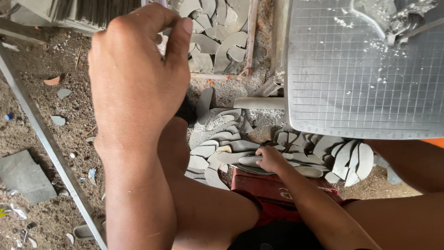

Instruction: The person repeatedly picks up gray slipper soles from a white crate and uses a vertical spindle sander to shape their edges. Each sole is guided against the spinning tool, then returned to the crate. The process is repeated for multiple soles throughout the clip.

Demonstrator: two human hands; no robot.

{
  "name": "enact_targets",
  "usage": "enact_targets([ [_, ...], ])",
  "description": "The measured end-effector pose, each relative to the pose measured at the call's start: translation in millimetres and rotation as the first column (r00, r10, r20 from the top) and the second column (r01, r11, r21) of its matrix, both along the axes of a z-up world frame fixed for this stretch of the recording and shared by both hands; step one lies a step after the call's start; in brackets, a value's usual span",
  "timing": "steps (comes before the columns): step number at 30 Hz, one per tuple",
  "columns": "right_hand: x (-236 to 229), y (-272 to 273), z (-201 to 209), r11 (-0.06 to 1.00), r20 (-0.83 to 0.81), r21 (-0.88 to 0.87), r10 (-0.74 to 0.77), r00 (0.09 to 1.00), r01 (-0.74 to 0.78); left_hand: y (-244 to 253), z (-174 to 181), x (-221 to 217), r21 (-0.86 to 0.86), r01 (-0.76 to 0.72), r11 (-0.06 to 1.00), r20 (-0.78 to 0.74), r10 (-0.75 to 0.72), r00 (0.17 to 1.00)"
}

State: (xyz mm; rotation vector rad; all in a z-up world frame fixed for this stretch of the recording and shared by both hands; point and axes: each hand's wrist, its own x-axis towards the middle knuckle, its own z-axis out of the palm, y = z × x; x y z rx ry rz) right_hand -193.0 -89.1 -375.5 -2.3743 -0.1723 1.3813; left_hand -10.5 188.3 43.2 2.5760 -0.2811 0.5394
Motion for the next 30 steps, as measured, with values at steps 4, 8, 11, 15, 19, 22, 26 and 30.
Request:
enact_targets([
  [4,11.6,0.6,24.3,0.995,-0.158,0.007,-0.093,0.983,0.095,-0.8,3.7,-2.3,-0.024,-0.053,0.998,-0.069,0.051,0.996],
  [8,56.6,-17.8,73.2,0.933,-0.188,0.196,-0.268,0.945,0.303,-5.4,7.3,-2.7,0.029,-0.014,0.999,0.015,0.014,1.0],
  [11,86.1,-33.4,141.1,0.824,-0.138,0.398,-0.382,0.914,0.404,-13.4,9.6,-2.4,-0.004,-0.077,0.997,-0.154,0.075,0.985],
  [15,98.4,-40.3,249.3,0.708,-0.214,0.537,-0.411,0.886,0.459,-27.6,11.2,-0.6,-0.028,-0.006,1.0,-0.142,0.002,0.99],
  [19,94.7,-44.8,333.3,0.786,-0.058,0.491,-0.4,0.915,0.375,-41.6,8.9,-3.0,-0.14,0.147,0.979,-0.346,-0.188,0.919],
  [22,92.7,-56.1,371.6,0.747,0.035,0.567,-0.443,0.896,0.347,-55.0,9.8,-16.8,-0.443,0.48,0.757,-0.507,-0.653,0.563],
  [26,100.8,-98.2,412.8,0.557,0.317,0.83,-0.519,0.794,0.033,-84.1,9.0,-27.5,-0.455,0.669,0.588,-0.505,-0.789,0.35],
  [30,135.8,-131.0,423.4,0.295,0.319,0.942,-0.623,0.714,-0.163,-99.5,12.2,-23.5,-0.426,0.524,0.738,-0.579,-0.667,0.469],
])
